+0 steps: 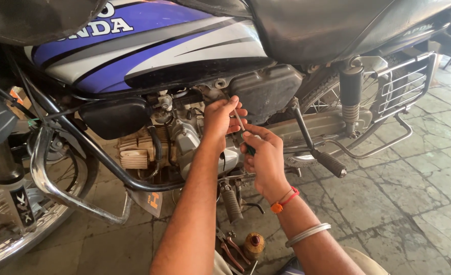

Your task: Removing side panels and working on motorcycle engine components.

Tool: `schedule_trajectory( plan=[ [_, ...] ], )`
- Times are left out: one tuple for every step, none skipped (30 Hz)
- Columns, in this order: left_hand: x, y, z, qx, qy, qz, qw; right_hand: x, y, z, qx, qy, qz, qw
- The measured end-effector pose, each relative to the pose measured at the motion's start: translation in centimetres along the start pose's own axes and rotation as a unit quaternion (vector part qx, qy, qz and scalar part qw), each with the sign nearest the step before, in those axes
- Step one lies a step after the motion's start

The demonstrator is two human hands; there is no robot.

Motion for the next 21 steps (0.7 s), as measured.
schedule_trajectory(
  plan=[
    [0.0, 0.0, 0.0, 0.0, 0.0, 0.0, 1.0, 0.0, -0.2, -0.3, 0.0, 0.0, 0.0, 1.0],
    [0.0, 0.1, 0.0, 0.003, -0.001, 0.004, 1.0, -0.1, -0.4, -0.6, -0.002, 0.011, -0.015, 1.0],
    [0.0, 0.2, 0.0, 0.006, -0.002, 0.008, 1.0, -0.2, -0.6, -0.9, -0.004, 0.022, -0.03, 0.999],
    [-0.1, 0.4, 0.2, 0.005, -0.002, 0.008, 1.0, -0.5, -1.5, -1.9, -0.003, 0.022, -0.029, 0.999],
    [-0.1, 0.4, 0.5, -0.005, -0.013, 0.008, 1.0, -1.7, -1.4, -2.7, 0.05, 0.097, -0.168, 0.98],
    [-0.1, 0.4, 0.7, -0.016, -0.023, 0.007, 1.0, -2.6, -1.1, -3.3, 0.102, 0.169, -0.302, 0.933],
    [0.3, 0.6, 0.7, -0.017, -0.022, 0.007, 1.0, -2.2, -0.8, -3.1, 0.104, 0.17, -0.302, 0.932],
    [0.9, 0.8, 0.6, -0.022, -0.035, 0.038, 0.998, -2.1, -0.1, -2.8, 0.122, 0.2, -0.323, 0.917],
    [1.4, 1.0, 0.6, -0.028, -0.047, 0.07, 0.996, -1.9, 0.7, -2.5, 0.14, 0.23, -0.343, 0.9],
    [1.8, 1.5, 0.8, -0.027, -0.046, 0.071, 0.996, -1.2, 1.8, -1.4, 0.141, 0.229, -0.342, 0.9],
    [2.4, 1.7, 1.1, -0.051, -0.06, 0.12, 0.99, 0.2, 1.3, -1.1, 0.066, 0.118, -0.12, 0.984],
    [3.1, 1.9, 1.4, -0.075, -0.073, 0.17, 0.98, 2.5, 1.2, -0.3, -0.014, -0.002, 0.113, 0.993],
    [3.0, 2.1, 2.4, -0.074, -0.072, 0.172, 0.98, 2.2, 0.8, -0.8, -0.013, -0.003, 0.114, 0.993],
    [2.9, 2.4, 3.5, -0.071, -0.069, 0.168, 0.981, 2.8, 0.9, -1.2, 0.007, -0.072, 0.173, 0.982],
    [2.8, 2.7, 4.6, -0.068, -0.065, 0.163, 0.982, 3.3, 1.1, -1.4, 0.029, -0.14, 0.231, 0.962],
    [1.9, 2.9, 5.8, -0.067, -0.064, 0.163, 0.982, 3.9, 0.4, -2.2, 0.028, -0.141, 0.23, 0.962],
    [1.2, 3.5, 7.1, -0.054, -0.088, 0.192, 0.976, 2.0, 0.0, -3.2, 0.074, 0.042, 0.025, 0.996],
    [0.7, 4.1, 8.4, -0.042, -0.112, 0.221, 0.968, 0.5, 0.4, -3.1, 0.116, 0.221, -0.182, 0.951],
    [0.2, 4.3, 8.5, -0.041, -0.111, 0.221, 0.968, 0.7, 0.3, -3.3, 0.117, 0.22, -0.182, 0.951],
    [0.3, 4.7, 8.7, -0.043, -0.139, 0.241, 0.96, 0.7, 0.5, -3.3, 0.13, 0.245, -0.205, 0.939],
    [0.3, 5.1, 9.0, -0.044, -0.166, 0.26, 0.95, 0.7, 0.7, -3.3, 0.144, 0.269, -0.228, 0.924]
  ],
)
Point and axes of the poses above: each hand's wrist, its own z-axis away from the middle knuckle, its own y-axis out of the palm, x = y × z, the point moved 7 cm from there along -z, towards the middle knuckle, and after that the axes turned 7 degrees about -z, right-handed, at the moved point
